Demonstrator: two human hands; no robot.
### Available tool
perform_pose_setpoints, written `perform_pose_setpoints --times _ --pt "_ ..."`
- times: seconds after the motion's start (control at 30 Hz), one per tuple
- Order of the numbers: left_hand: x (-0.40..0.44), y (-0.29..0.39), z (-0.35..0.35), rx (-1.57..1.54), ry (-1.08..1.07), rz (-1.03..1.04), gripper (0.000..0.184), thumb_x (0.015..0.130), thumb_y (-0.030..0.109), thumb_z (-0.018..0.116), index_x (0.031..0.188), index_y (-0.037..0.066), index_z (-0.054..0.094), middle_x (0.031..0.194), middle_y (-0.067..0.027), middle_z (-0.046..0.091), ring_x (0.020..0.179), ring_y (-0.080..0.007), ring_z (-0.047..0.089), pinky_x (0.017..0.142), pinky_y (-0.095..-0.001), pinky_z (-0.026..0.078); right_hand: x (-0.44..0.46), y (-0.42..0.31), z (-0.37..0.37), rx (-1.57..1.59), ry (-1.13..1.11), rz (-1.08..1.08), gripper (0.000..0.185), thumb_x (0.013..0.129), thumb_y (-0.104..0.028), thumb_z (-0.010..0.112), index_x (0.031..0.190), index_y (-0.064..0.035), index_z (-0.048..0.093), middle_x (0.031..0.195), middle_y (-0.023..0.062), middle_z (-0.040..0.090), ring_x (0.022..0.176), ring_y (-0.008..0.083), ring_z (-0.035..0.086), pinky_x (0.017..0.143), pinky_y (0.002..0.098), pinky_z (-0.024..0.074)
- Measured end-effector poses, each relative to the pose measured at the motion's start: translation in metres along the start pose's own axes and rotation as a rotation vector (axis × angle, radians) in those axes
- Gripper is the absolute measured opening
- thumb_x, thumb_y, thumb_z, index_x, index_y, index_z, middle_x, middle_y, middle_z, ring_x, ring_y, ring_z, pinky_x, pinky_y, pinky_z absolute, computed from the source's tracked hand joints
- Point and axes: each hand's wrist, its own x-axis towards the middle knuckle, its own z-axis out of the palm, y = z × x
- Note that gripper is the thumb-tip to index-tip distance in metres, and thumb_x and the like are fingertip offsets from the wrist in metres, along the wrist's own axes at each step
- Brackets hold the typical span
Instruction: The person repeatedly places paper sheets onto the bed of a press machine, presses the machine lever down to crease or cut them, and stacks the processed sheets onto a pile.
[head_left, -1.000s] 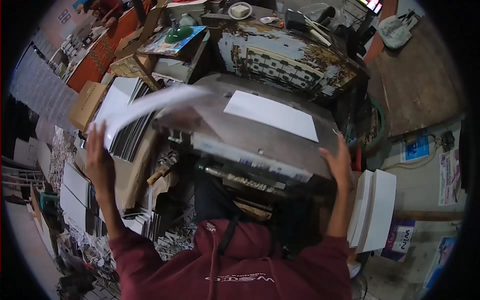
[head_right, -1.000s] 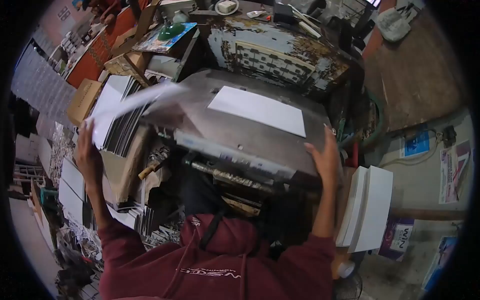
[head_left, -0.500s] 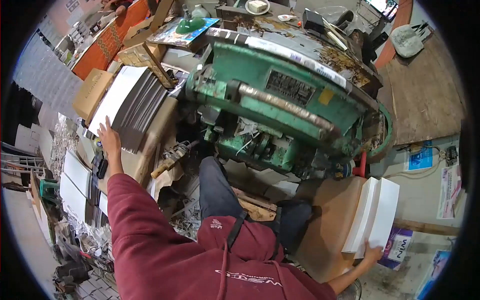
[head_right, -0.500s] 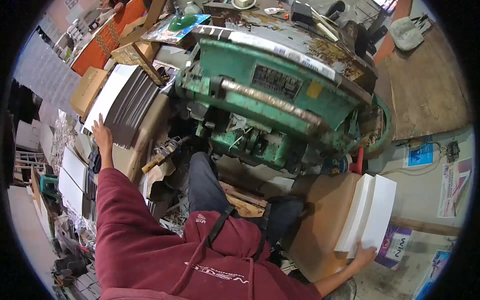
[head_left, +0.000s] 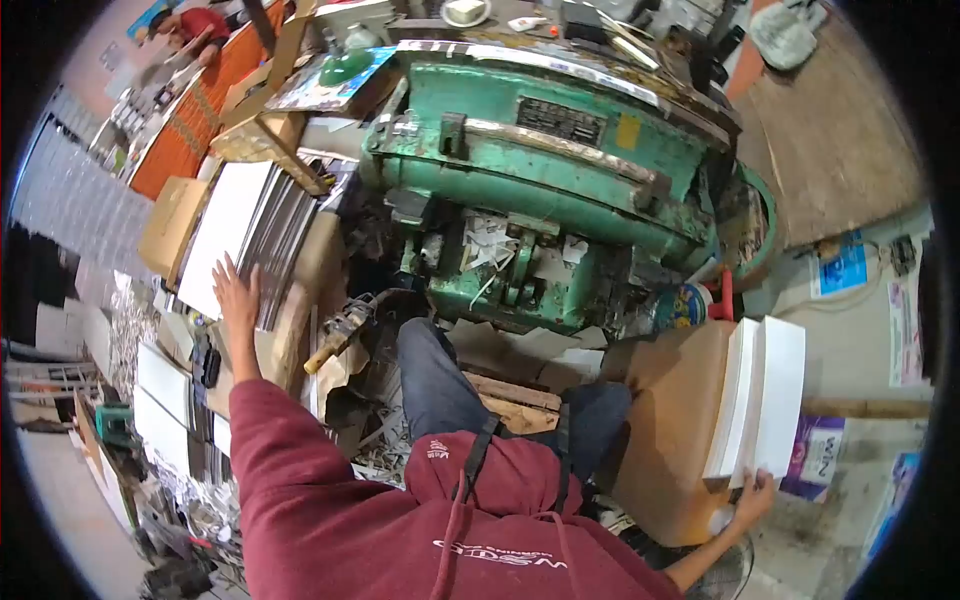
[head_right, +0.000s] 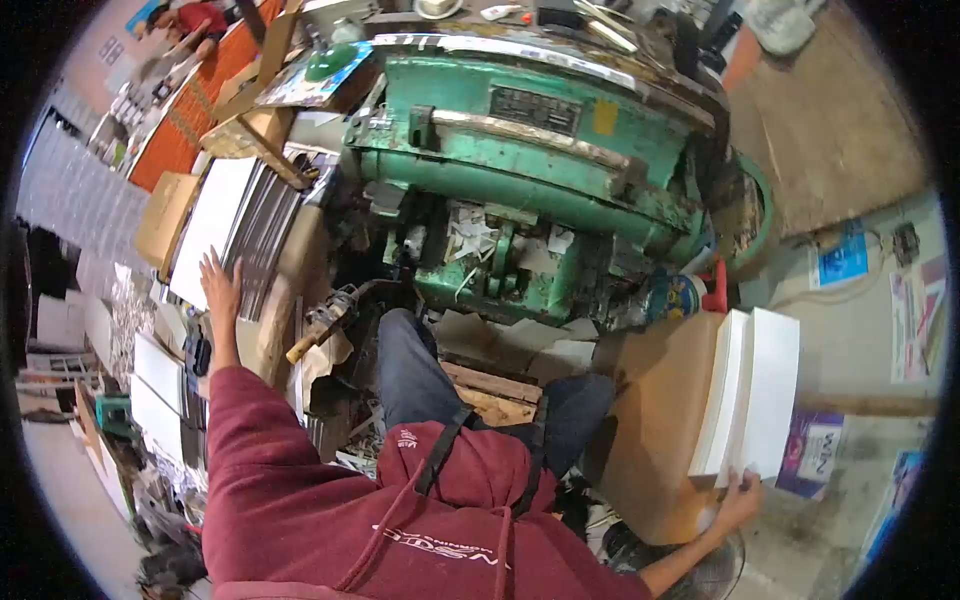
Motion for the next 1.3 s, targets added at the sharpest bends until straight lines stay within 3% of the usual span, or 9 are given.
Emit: perform_pose_setpoints --times 0.13,0.2,0.47,0.57,0.63,0.83,0.97,1.23,1.3 --pt "-0.012 0.076 -0.009 -0.236 0.028 0.33 0.07 0.095 0.037 0.056 0.152 0.009 0.026 0.154 -0.0217 0.028 0.144 -0.0388 0.022 0.116 -0.0452 0.023 0.032 0.056 -0.015 0.219 -0.138 -0.089 0.027 0.078 -0.015 0.079 0.095 0.0024 0.066 0.083 0.0096 0.067 0.073 0.019 0.059 0.067 0.0326 0.0483" --pt "-0.016 0.124 -0.033 -0.316 -0.003 0.456 0.067 0.095 0.031 0.056 0.151 0.009 0.028 0.154 -0.0207 0.029 0.144 -0.0378 0.023 0.117 -0.0449 0.023 0.044 0.022 -0.035 0.365 -0.46 0.24 0.026 0.077 -0.015 0.08 0.095 0.0002 0.067 0.08 0.004 0.064 0.067 0.0107 0.055 0.055 0.0275 0.0436" --pt "-0.019 0.265 -0.106 -0.558 -0.01 0.798 0.063 0.092 0.016 0.061 0.149 0.011 0.035 0.153 -0.0168 0.034 0.143 -0.0354 0.028 0.115 -0.0428 0.028 0.05 0.052 -0.022 0.284 -0.425 0.096 0.03 0.078 -0.02 0.079 0.1 -0.0024 0.069 0.083 0.0008 0.064 0.065 0.0091 0.052 0.05 0.0242 0.0399" --pt "-0.022 0.307 -0.145 -0.67 0.063 0.936 0.062 0.091 0.015 0.062 0.147 0.01 0.038 0.152 -0.0136 0.036 0.142 -0.0321 0.031 0.114 -0.0426 0.03 0.02 0.002 -0.037 0.233 -0.26 -0.05 0.026 0.088 -0.018 0.069 0.107 -0.0006 0.067 0.078 0.0036 0.065 0.069 0.0103 0.056 0.058 0.0246 0.0443" --pt "-0.022 0.331 -0.167 -0.712 0.112 1.034 0.062 0.09 0.015 0.063 0.147 0.011 0.038 0.151 -0.0128 0.038 0.141 -0.0312 0.034 0.112 -0.0422 0.032 0.016 0.0 -0.041 0.234 -0.107 0.218 0.029 0.096 -0.02 0.06 0.115 0.0012 0.065 0.088 0.0073 0.069 0.078 0.0143 0.06 0.068 0.0273 0.0481" --pt "-0.015 0.415 -0.13 -0.598 -0.098 0.935 0.064 0.097 0.045 0.051 0.148 0.011 0.036 0.151 -0.0187 0.036 0.141 -0.0359 0.031 0.113 -0.0479 0.031 0.046 -0.056 -0.038 0.298 0.394 -0.03 0.03 0.1 -0.016 0.051 0.117 0.0044 0.065 0.117 0.0147 0.068 0.104 0.0236 0.065 0.093 0.0311 0.0473" --pt "-0.044 0.433 -0.082 -0.263 -0.782 0.833 0.111 0.082 0.083 0.034 0.151 -0.003 0.02 0.155 -0.0289 0.018 0.147 -0.0395 0.013 0.119 -0.0476 0.012 0.063 -0.158 -0.016 0.522 0.195 -0.255 0.026 0.098 -0.011 0.054 0.116 0.0035 0.067 0.119 0.0133 0.067 0.111 0.021 0.062 0.098 0.0321 0.0459" --pt "-0.157 0.295 -0.146 -0.472 -0.509 1.135 0.106 0.079 0.077 0.05 0.152 0.006 0.024 0.154 -0.0235 0.028 0.142 -0.0376 0.029 0.116 -0.0476 0.022 0.04 -0.306 0.102 0.804 -0.743 -0.368 0.024 0.096 -0.016 0.06 0.105 0.003 0.071 0.115 0.012 0.069 0.112 0.0178 0.06 0.097 0.0306 0.045" --pt "-0.159 0.261 -0.163 -0.495 -0.505 1.173 0.082 0.087 0.055 0.055 0.153 0.015 0.027 0.156 -0.0141 0.031 0.141 -0.031 0.034 0.116 -0.0462 0.023 0.05 -0.318 0.155 0.813 -0.897 -0.452 0.025 0.094 -0.018 0.063 0.106 0.0022 0.071 0.113 0.0137 0.069 0.104 0.0186 0.063 0.094 0.0297 0.0455"
